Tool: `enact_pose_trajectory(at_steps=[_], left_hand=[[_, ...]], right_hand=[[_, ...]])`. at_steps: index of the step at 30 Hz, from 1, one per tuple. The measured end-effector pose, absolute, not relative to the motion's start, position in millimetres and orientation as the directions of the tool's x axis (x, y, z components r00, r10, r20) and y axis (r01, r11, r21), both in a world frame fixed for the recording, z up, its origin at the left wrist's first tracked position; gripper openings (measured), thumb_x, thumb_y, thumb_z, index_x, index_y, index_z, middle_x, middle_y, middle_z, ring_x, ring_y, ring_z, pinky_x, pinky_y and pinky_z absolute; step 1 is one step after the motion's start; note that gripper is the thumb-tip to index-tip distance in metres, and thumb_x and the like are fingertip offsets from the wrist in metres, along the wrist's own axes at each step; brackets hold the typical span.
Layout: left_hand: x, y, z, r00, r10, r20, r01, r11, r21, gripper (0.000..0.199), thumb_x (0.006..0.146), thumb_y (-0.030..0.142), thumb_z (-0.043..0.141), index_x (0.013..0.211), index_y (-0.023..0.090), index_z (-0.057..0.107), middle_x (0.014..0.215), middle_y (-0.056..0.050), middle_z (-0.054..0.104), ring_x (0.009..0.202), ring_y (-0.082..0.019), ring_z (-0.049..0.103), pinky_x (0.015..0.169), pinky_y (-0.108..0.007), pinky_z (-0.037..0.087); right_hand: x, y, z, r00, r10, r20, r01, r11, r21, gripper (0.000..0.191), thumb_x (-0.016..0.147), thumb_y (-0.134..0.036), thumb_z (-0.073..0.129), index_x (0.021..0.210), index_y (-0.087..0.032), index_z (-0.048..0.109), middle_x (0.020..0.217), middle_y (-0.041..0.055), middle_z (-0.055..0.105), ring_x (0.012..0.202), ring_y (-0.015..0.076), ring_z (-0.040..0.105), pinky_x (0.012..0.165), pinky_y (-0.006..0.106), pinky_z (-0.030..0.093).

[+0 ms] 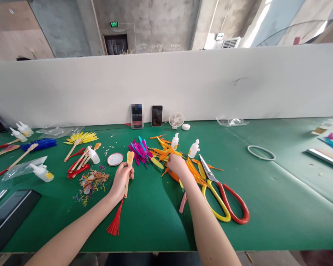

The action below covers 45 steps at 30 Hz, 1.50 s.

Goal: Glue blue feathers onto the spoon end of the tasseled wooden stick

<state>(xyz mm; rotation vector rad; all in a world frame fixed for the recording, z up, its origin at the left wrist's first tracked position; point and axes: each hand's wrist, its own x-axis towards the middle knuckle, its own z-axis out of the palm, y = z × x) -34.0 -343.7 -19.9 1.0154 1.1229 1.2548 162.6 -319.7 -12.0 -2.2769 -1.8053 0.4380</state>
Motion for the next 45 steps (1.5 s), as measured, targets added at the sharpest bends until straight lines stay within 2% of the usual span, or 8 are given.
enact_pose_trajectory(at_steps=[3, 6, 11, 14, 18, 26, 32, 45], left_hand=[[-34.2, -343.7, -19.5, -0.013, 0.997, -0.071, -0.166, 0.068, 0.984, 0.012, 0.063, 0.026, 0.050, 0.064, 0.017, 0.041, 0.049, 0.007, 0.045, 0.042, -0.005, 0.041, 0.046, -0.020, 0.033], [-34.1, -344.2, -19.1, -0.014, 0.997, -0.080, -0.185, 0.076, 0.980, 0.013, 0.063, 0.026, 0.050, 0.065, 0.017, 0.041, 0.050, 0.007, 0.046, 0.042, -0.005, 0.041, 0.045, -0.020, 0.032], [-34.2, -345.0, -18.5, -0.011, 0.995, -0.099, -0.213, 0.094, 0.973, 0.013, 0.063, 0.026, 0.051, 0.066, 0.018, 0.041, 0.051, 0.006, 0.047, 0.042, -0.005, 0.042, 0.046, -0.020, 0.032], [-34.4, -344.5, -19.0, -0.005, 0.994, -0.106, -0.217, 0.103, 0.971, 0.013, 0.065, 0.026, 0.051, 0.066, 0.017, 0.041, 0.051, 0.007, 0.047, 0.041, -0.005, 0.041, 0.045, -0.019, 0.032], [-34.6, -343.4, -21.0, 0.012, 0.993, -0.117, -0.221, 0.117, 0.968, 0.014, 0.066, 0.027, 0.051, 0.068, 0.017, 0.041, 0.052, 0.007, 0.046, 0.038, -0.003, 0.037, 0.042, -0.019, 0.028], [-33.3, -345.8, -20.8, 0.065, 0.988, -0.139, -0.205, 0.150, 0.967, 0.018, 0.067, 0.031, 0.053, 0.071, 0.018, 0.041, 0.052, 0.008, 0.047, 0.033, -0.002, 0.036, 0.038, -0.018, 0.024], [-31.5, -347.7, -18.8, 0.109, 0.987, -0.122, -0.147, 0.138, 0.980, 0.023, 0.068, 0.036, 0.054, 0.075, 0.017, 0.042, 0.052, 0.007, 0.049, 0.032, -0.003, 0.037, 0.037, -0.018, 0.024], [-30.3, -348.2, -17.6, 0.140, 0.979, -0.147, -0.184, 0.172, 0.968, 0.030, 0.061, 0.033, 0.062, 0.075, 0.017, 0.041, 0.065, 0.003, 0.059, 0.032, 0.000, 0.034, 0.036, -0.018, 0.023]], right_hand=[[162.6, -319.6, -9.0, 0.246, 0.969, -0.034, 0.900, -0.241, -0.364, 0.019, 0.076, -0.015, 0.038, 0.069, -0.016, 0.056, 0.074, 0.0108, 0.062, 0.071, 0.0221, 0.058, 0.054, 0.026, 0.034], [163.0, -319.7, -3.9, 0.309, 0.949, 0.056, 0.793, -0.225, -0.566, 0.028, 0.080, -0.031, 0.039, 0.056, -0.019, 0.049, 0.060, 0.0065, 0.058, 0.060, 0.0191, 0.056, 0.051, 0.026, 0.033], [161.8, -318.8, 0.3, 0.268, 0.959, -0.089, 0.025, -0.099, -0.995, 0.019, 0.071, -0.032, 0.049, 0.057, -0.019, 0.050, 0.046, -0.0014, 0.052, 0.040, 0.0105, 0.046, 0.045, 0.024, 0.037], [159.9, -318.3, 0.1, 0.208, 0.974, -0.090, -0.363, -0.009, -0.932, 0.007, 0.059, -0.023, 0.058, 0.061, -0.019, 0.053, 0.052, -0.0027, 0.055, 0.045, 0.0078, 0.049, 0.047, 0.020, 0.041], [155.4, -318.8, -0.3, 0.195, 0.978, -0.075, -0.538, 0.043, -0.842, 0.017, 0.052, -0.020, 0.066, 0.063, -0.019, 0.053, 0.058, -0.0056, 0.055, 0.046, 0.0034, 0.046, 0.045, 0.015, 0.041], [142.7, -319.7, -7.3, 0.109, 0.991, -0.072, -0.513, -0.006, -0.858, 0.033, 0.049, -0.042, 0.073, 0.059, -0.018, 0.053, 0.047, -0.0077, 0.040, 0.042, 0.0037, 0.034, 0.040, 0.017, 0.032], [137.8, -320.2, -9.0, 0.063, 0.997, -0.047, -0.395, -0.019, -0.919, 0.035, 0.060, -0.051, 0.062, 0.069, -0.023, 0.045, 0.060, -0.0046, 0.052, 0.043, 0.0064, 0.036, 0.044, 0.022, 0.032], [125.8, -327.4, -7.1, -0.179, 0.983, -0.038, -0.417, -0.111, -0.902, 0.029, 0.063, -0.038, 0.061, 0.084, -0.018, 0.059, 0.056, -0.0066, 0.044, 0.042, 0.0037, 0.031, 0.042, 0.022, 0.022]])
